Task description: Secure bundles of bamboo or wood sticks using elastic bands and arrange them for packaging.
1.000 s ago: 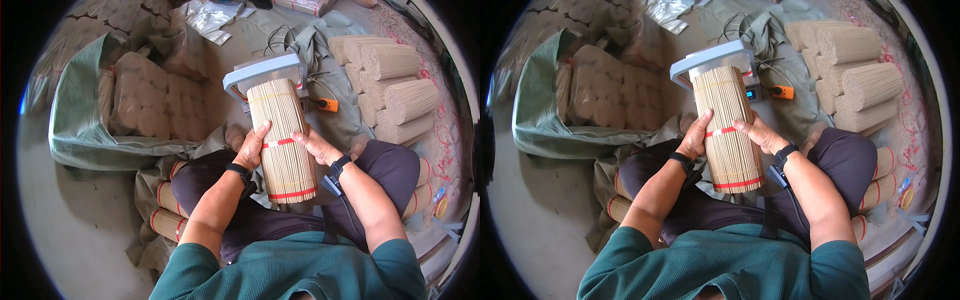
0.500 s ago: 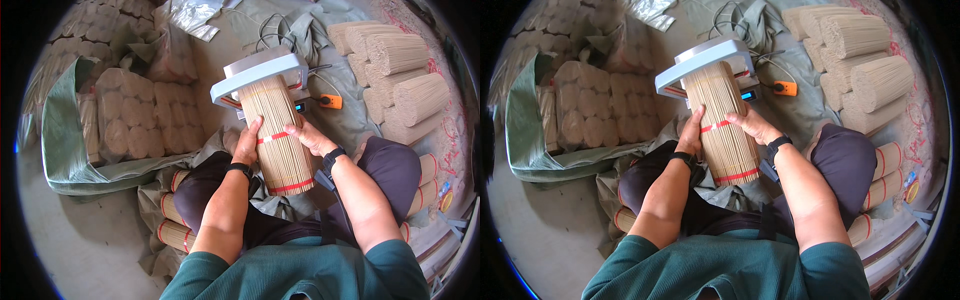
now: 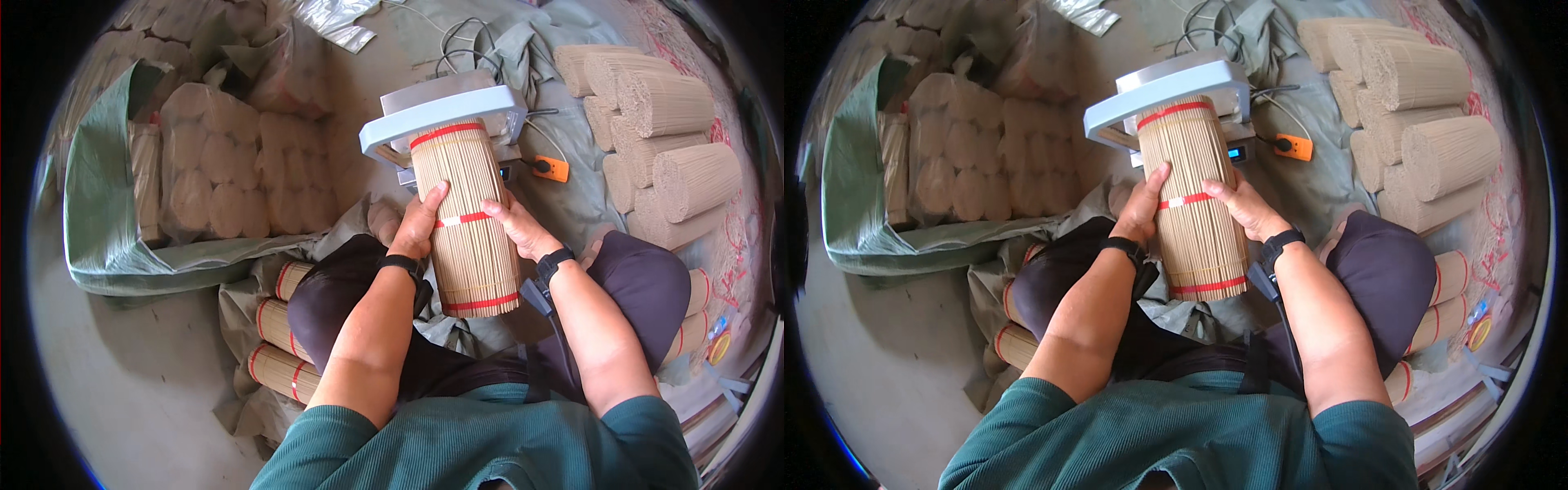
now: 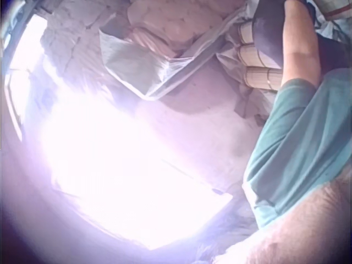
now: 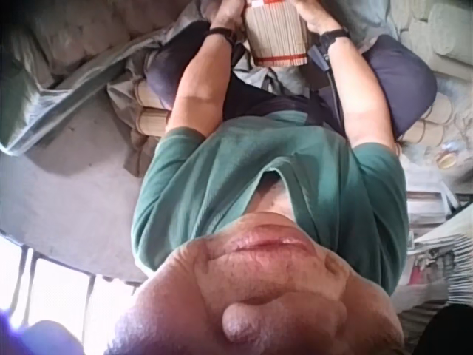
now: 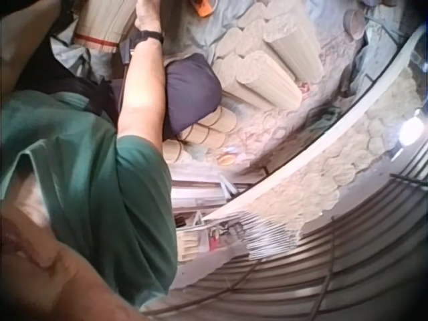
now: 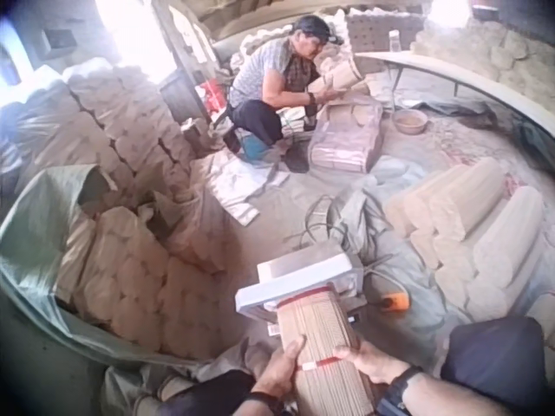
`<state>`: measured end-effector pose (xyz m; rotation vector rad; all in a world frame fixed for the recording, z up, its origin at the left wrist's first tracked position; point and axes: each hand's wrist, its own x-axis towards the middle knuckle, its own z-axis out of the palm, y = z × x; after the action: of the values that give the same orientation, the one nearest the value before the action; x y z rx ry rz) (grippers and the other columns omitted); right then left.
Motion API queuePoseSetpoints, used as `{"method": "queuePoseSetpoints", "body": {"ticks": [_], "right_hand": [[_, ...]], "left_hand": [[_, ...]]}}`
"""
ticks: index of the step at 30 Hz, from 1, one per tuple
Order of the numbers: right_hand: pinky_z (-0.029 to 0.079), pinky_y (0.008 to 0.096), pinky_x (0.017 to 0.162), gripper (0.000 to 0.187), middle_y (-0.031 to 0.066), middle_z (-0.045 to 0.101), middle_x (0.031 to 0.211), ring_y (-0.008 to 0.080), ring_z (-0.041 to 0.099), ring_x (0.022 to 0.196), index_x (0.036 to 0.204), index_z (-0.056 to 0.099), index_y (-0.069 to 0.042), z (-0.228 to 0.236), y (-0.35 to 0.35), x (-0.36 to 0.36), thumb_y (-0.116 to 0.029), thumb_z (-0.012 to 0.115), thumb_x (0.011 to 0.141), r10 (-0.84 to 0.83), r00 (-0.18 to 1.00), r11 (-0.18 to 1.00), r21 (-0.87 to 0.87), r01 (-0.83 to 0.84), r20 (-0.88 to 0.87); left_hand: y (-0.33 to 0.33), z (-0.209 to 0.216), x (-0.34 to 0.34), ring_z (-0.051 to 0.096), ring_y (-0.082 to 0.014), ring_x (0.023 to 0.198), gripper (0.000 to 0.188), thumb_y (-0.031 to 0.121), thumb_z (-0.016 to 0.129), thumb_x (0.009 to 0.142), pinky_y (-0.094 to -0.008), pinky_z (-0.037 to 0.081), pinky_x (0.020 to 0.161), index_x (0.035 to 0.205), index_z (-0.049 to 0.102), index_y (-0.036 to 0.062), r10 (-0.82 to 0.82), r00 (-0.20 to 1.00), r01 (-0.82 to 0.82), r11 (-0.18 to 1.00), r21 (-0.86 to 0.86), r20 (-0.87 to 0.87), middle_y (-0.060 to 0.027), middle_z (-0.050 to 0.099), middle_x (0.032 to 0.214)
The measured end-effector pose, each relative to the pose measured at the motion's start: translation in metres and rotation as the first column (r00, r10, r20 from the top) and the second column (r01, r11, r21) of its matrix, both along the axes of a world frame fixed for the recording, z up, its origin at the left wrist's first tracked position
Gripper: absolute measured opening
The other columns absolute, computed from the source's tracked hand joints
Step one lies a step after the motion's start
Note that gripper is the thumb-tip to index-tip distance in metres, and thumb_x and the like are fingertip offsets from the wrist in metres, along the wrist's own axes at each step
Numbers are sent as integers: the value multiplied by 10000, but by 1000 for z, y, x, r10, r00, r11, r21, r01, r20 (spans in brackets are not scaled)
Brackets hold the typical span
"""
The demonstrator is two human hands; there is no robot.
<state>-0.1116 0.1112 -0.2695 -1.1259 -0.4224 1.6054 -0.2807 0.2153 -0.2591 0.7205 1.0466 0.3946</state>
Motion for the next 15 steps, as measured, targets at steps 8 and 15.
{"method": "queuePoseSetpoints", "body": {"ticks": [8,15], "right_hand": [[378,356,1002,854,126,493,1268,214,466,1176,1362,322,-1,-1,0,1,-464,720,765,31,999,999,22,-31,11],[374,355,998,871,124,490,1270,213,462,1173,1356,337,8,3,2,0,-496,717,755,50,996,999,1,-50,74]], "left_hand": [[0,-2,1,562,-259,1073,785,447,689,793,-381,434,947,1327,389,-43,2,998,1,999,-43,66,-166,558,1218],[0,-3,0,587,-261,1037,742,433,688,799,-377,451,924,1303,423,-44,17,998,-14,999,-40,66,-167,582,1182]]}}
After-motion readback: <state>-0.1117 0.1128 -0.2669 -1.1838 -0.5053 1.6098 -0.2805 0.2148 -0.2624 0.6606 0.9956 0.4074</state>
